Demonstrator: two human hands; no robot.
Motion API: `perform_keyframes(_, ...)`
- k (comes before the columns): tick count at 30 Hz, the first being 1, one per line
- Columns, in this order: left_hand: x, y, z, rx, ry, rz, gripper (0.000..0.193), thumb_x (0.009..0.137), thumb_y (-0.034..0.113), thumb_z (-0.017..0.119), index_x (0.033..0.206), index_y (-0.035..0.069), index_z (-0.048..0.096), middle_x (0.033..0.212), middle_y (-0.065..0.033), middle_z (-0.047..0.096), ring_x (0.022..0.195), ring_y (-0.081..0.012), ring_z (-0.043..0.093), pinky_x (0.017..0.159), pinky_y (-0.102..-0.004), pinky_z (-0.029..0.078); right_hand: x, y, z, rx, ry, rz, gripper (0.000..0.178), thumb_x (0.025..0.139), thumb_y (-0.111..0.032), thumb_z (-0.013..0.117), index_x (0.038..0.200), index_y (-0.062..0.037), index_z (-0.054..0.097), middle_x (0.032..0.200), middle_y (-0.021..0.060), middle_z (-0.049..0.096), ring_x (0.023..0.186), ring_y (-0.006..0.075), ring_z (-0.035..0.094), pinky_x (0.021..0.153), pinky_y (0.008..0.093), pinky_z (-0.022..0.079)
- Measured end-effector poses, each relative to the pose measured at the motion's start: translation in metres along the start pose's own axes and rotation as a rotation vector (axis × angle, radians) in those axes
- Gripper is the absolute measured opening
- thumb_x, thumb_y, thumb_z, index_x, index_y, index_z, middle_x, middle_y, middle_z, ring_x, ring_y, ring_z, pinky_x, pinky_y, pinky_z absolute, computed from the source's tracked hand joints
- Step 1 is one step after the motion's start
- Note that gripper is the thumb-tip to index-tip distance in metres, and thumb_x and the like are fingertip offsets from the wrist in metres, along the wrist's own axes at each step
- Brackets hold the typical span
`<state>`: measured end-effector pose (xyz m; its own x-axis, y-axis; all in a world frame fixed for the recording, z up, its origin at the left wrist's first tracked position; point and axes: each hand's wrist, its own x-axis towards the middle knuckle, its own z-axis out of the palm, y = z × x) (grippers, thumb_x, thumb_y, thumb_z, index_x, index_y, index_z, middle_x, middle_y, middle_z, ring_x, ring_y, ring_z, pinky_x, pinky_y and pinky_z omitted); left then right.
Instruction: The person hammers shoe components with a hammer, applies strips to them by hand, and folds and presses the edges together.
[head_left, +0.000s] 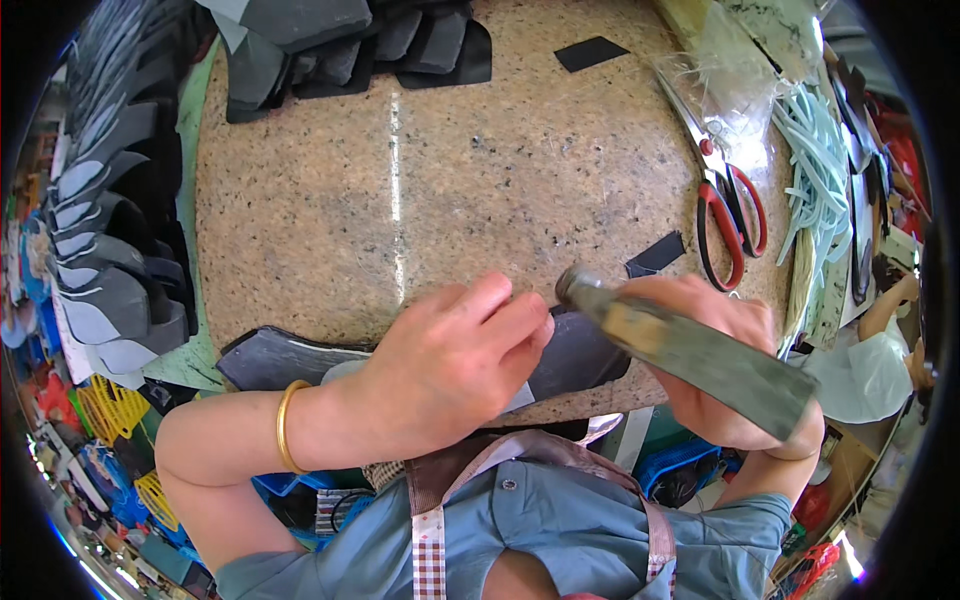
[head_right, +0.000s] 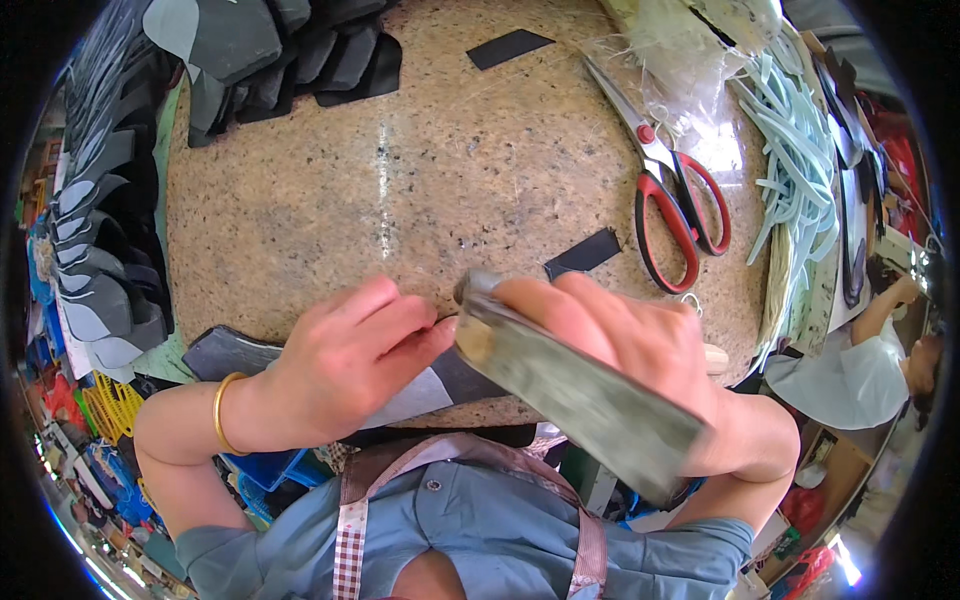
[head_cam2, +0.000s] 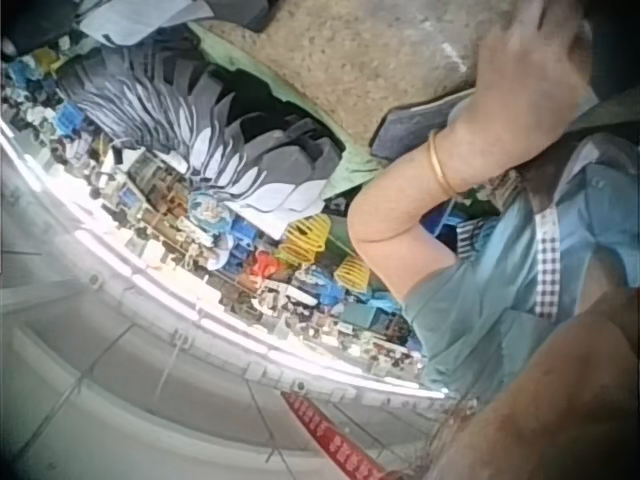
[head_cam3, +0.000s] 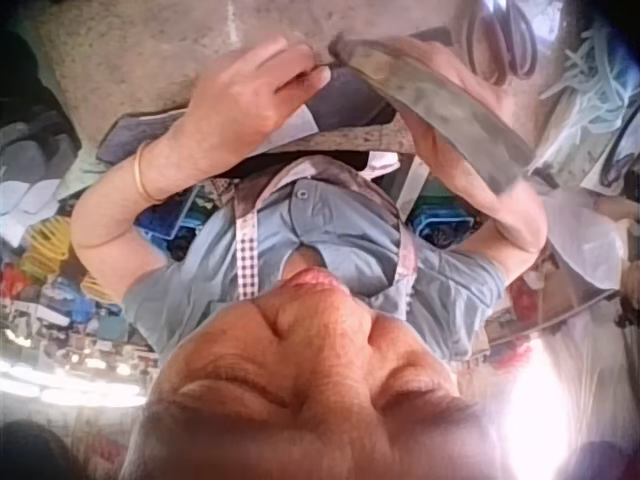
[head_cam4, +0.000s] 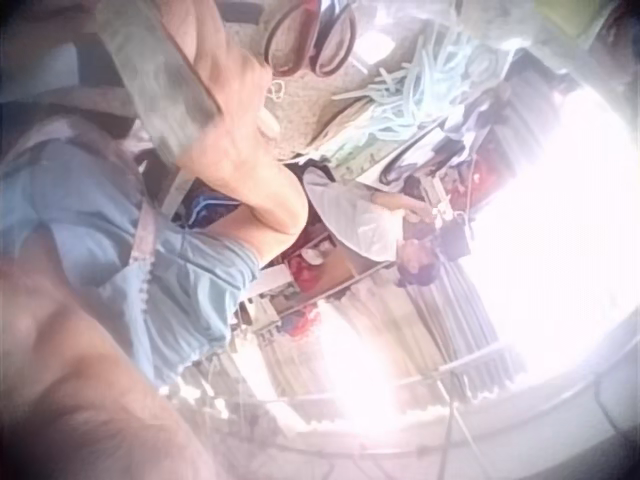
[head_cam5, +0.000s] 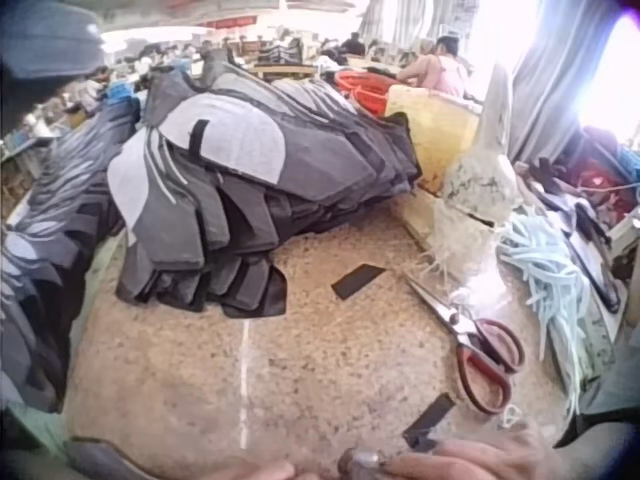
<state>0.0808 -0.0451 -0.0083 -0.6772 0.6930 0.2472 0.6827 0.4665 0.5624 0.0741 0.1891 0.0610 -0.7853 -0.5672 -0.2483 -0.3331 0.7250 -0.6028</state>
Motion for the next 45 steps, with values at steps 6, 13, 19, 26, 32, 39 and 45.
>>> perform_keyframes(6, -0.008, -0.01, -0.007, -0.275, 0.014, -0.14, 0.023, 0.073, 0.001, 0.074, 0.094, -0.003, 0.067, 0.09, -0.0075, 0.058, 0.073, -0.0226, 0.056, 0.058, -0.0342, 0.048, -0.003, 0.004, 0.005, -0.024, 0.032, -0.054, 0.041, 0.075, -0.006, 0.069, 0.115, -0.0055, 0.061, 0.087, 0.0097, 0.062, 0.072, 0.0271, 0.063, 0.062, 0.0371, 0.043)
perform_keyframes(13, -0.024, -0.011, -0.021, -0.293, -0.016, -0.156, 0.027, 0.07, 0.0, 0.077, 0.094, -0.004, 0.066, 0.087, -0.0096, 0.057, 0.077, -0.0261, 0.058, 0.064, -0.0362, 0.049, 0.006, -0.001, 0.01, -0.136, -0.063, -0.236, 0.052, 0.078, -0.021, 0.064, 0.123, -0.0001, 0.049, 0.079, 0.0101, 0.052, 0.061, 0.0266, 0.063, 0.046, 0.038, 0.048)
perform_keyframes(19, -0.034, -0.006, -0.025, -0.114, 0.024, -0.133, 0.033, 0.066, 0.001, 0.078, 0.097, 0.0, 0.068, 0.09, -0.0089, 0.058, 0.079, -0.0257, 0.058, 0.066, -0.035, 0.049, 0.006, -0.01, 0.022, -0.171, -0.057, -0.291, 0.05, 0.077, -0.024, 0.066, 0.118, -0.0002, 0.051, 0.077, 0.0086, 0.05, 0.06, 0.0248, 0.061, 0.046, 0.0367, 0.047)
perform_keyframes(26, -0.05, -0.009, -0.023, -0.115, 0.034, -0.112, 0.032, 0.069, 0.003, 0.076, 0.099, 0.0, 0.066, 0.088, -0.0098, 0.057, 0.081, -0.0269, 0.057, 0.068, -0.036, 0.048, 0.012, -0.021, 0.03, -0.067, -0.064, -0.29, 0.048, 0.077, -0.023, 0.067, 0.116, 0.0008, 0.053, 0.075, 0.0073, 0.05, 0.057, 0.0221, 0.061, 0.044, 0.0357, 0.047)
perform_keyframes(32, -0.057, -0.004, -0.034, 0.03, -0.1, -0.103, 0.03, 0.072, 0.006, 0.075, 0.099, 0.002, 0.063, 0.082, -0.0095, 0.052, 0.075, -0.0284, 0.053, 0.064, -0.0369, 0.045, 0.01, -0.042, 0.039, -0.232, 0.196, -0.275, 0.043, 0.078, -0.023, 0.068, 0.11, -0.0011, 0.05, 0.071, 0.0094, 0.051, 0.054, 0.026, 0.06, 0.042, 0.0388, 0.045)
perform_keyframes(39, -0.082, -0.026, -0.035, -0.098, 0.046, -0.119, 0.027, 0.071, 0.006, 0.076, 0.095, 0.004, 0.064, 0.086, -0.0091, 0.056, 0.074, -0.027, 0.055, 0.061, -0.0343, 0.046, 0.012, -0.038, 0.042, 0.0, -0.027, -0.175, 0.04, 0.069, -0.001, 0.065, 0.108, 0.0007, 0.057, 0.077, 0.0112, 0.059, 0.06, 0.0302, 0.062, 0.053, 0.0371, 0.049)
perform_keyframes(45, -0.087, -0.022, -0.042, 0.059, 0.046, 0.097, 0.023, 0.07, 0.008, 0.067, 0.09, -0.002, 0.065, 0.086, -0.0073, 0.055, 0.076, -0.0213, 0.054, 0.059, -0.0306, 0.045, 0.014, -0.048, 0.04, 0.081, -0.166, -0.152, 0.032, 0.079, -0.001, 0.069, 0.109, 0.0, 0.061, 0.088, 0.0124, 0.064, 0.067, 0.0295, 0.064, 0.056, 0.0352, 0.05)
